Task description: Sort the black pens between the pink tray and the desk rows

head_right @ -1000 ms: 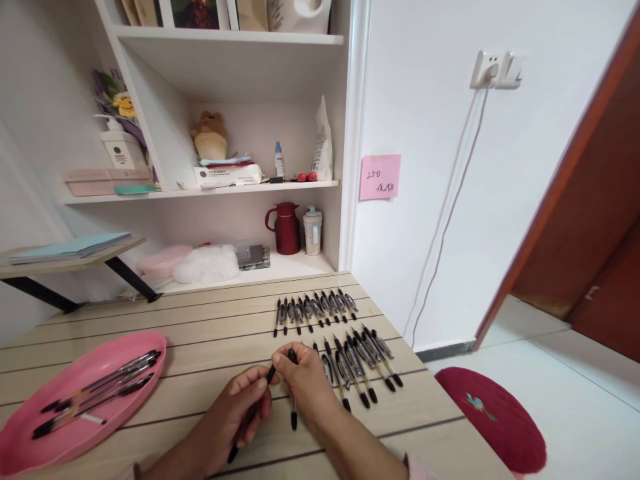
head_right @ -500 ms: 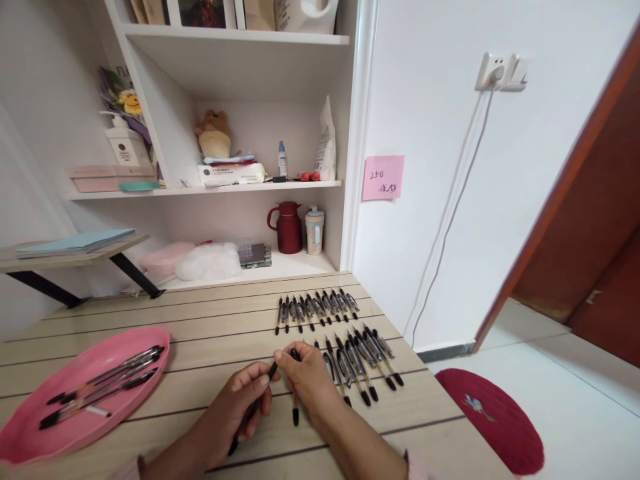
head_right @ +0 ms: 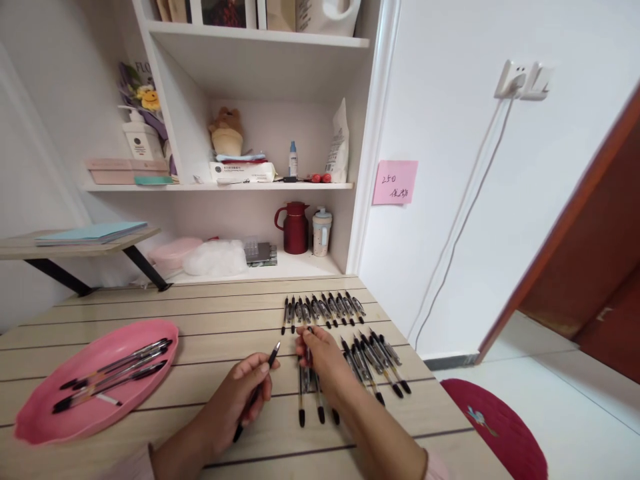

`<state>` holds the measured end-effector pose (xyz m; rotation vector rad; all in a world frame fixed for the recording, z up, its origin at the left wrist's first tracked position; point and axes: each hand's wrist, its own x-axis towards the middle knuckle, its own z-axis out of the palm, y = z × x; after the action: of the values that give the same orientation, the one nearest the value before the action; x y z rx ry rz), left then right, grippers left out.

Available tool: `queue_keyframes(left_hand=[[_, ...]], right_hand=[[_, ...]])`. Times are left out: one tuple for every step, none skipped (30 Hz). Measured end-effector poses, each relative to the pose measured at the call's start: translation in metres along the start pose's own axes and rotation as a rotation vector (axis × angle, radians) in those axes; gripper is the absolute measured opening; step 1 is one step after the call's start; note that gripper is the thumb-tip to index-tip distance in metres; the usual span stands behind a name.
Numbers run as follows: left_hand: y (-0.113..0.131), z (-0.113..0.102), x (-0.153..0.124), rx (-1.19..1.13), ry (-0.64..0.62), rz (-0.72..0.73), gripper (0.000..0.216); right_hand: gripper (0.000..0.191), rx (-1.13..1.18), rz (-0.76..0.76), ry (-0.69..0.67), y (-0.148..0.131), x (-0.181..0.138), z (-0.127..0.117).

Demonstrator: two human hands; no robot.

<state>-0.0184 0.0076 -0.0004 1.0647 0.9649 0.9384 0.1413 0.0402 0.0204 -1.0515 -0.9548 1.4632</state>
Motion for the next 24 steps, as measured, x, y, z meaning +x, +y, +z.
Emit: queue_keyframes(left_hand=[[0.001,-0.003,0.002,-0.015,0.030,0.014,0.029],[0.002,-0.005,0.003,-0.029,0.057,0.030,0.029],[0.003,-0.008,0.005,-0.042,0.082,0.046,0.030],[0.003,-0.011,0.007,-0.053,0.106,0.059,0.030],[0.004,-0.014,0.009,-0.064,0.129,0.072,0.030],[0.005,-0.016,0.010,-0.074,0.153,0.083,0.030],[0.005,-0.018,0.011,-0.084,0.177,0.091,0.030],[0.006,-0.019,0.012,-0.094,0.200,0.092,0.030],[0.006,-0.020,0.013,-0.104,0.220,0.091,0.030],[0.006,-0.020,0.013,-0.112,0.235,0.088,0.031],[0.005,-0.021,0.014,-0.120,0.244,0.084,0.031],[0.005,-0.021,0.014,-0.125,0.249,0.082,0.032],[0.004,-0.021,0.015,-0.128,0.251,0.082,0.031],[0.003,-0.021,0.016,-0.129,0.253,0.085,0.030],[0.002,-0.021,0.017,-0.131,0.256,0.091,0.029],[0.001,-0.022,0.018,-0.136,0.258,0.099,0.029],[0.000,-0.023,0.019,-0.143,0.259,0.108,0.028],[0.000,-0.023,0.021,-0.152,0.263,0.114,0.028],[-0.001,-0.024,0.022,-0.161,0.267,0.118,0.028],[-0.001,-0.025,0.023,-0.170,0.273,0.119,0.029],[-0.002,-0.025,0.024,-0.179,0.279,0.116,0.030],[-0.002,-0.026,0.025,-0.187,0.286,0.112,0.031],[-0.002,-0.026,0.026,-0.194,0.290,0.108,0.032],[-0.002,-0.026,0.027,-0.199,0.289,0.106,0.032]], right_hand=[[0.019,-0.027,0.008,-0.009,-0.006,0.004,-0.001],[0.016,-0.070,0.014,-0.022,-0.012,0.009,-0.001],[0.014,-0.132,0.013,-0.037,-0.017,0.016,-0.001],[0.013,-0.209,0.000,-0.045,-0.023,0.024,0.000],[0.011,-0.303,-0.025,-0.048,-0.027,0.033,0.002],[0.009,-0.412,-0.066,-0.052,-0.031,0.043,0.003],[0.007,-0.529,-0.111,-0.054,-0.033,0.054,0.006],[0.006,-0.640,-0.149,-0.065,-0.034,0.066,0.008],[0.007,-0.730,-0.174,-0.056,-0.034,0.078,0.012],[0.007,-0.767,-0.184,-0.053,-0.032,0.090,0.016],[0.008,-0.796,-0.187,-0.049,-0.029,0.101,0.020],[0.009,-0.824,-0.186,-0.043,-0.025,0.110,0.024],[0.010,-0.853,-0.181,-0.034,-0.020,0.119,0.029],[0.011,-0.890,-0.176,-0.021,-0.015,0.126,0.034],[0.012,-0.933,-0.170,-0.007,-0.011,0.132,0.038],[0.012,-0.982,-0.167,0.010,-0.008,0.138,0.042],[0.011,-1.035,-0.166,0.026,-0.005,0.142,0.046],[0.010,-1.090,-0.168,0.041,-0.002,0.146,0.050],[0.009,-1.146,-0.170,0.055,-0.001,0.150,0.053],[0.009,-1.202,-0.170,0.068,0.000,0.153,0.056],[0.011,-1.254,-0.167,0.078,0.001,0.156,0.059],[0.013,-1.304,-0.160,0.087,0.002,0.159,0.062],[0.016,-1.350,-0.151,0.094,0.003,0.161,0.065],[0.020,-1.393,-0.141,0.101,0.004,0.163,0.067]])
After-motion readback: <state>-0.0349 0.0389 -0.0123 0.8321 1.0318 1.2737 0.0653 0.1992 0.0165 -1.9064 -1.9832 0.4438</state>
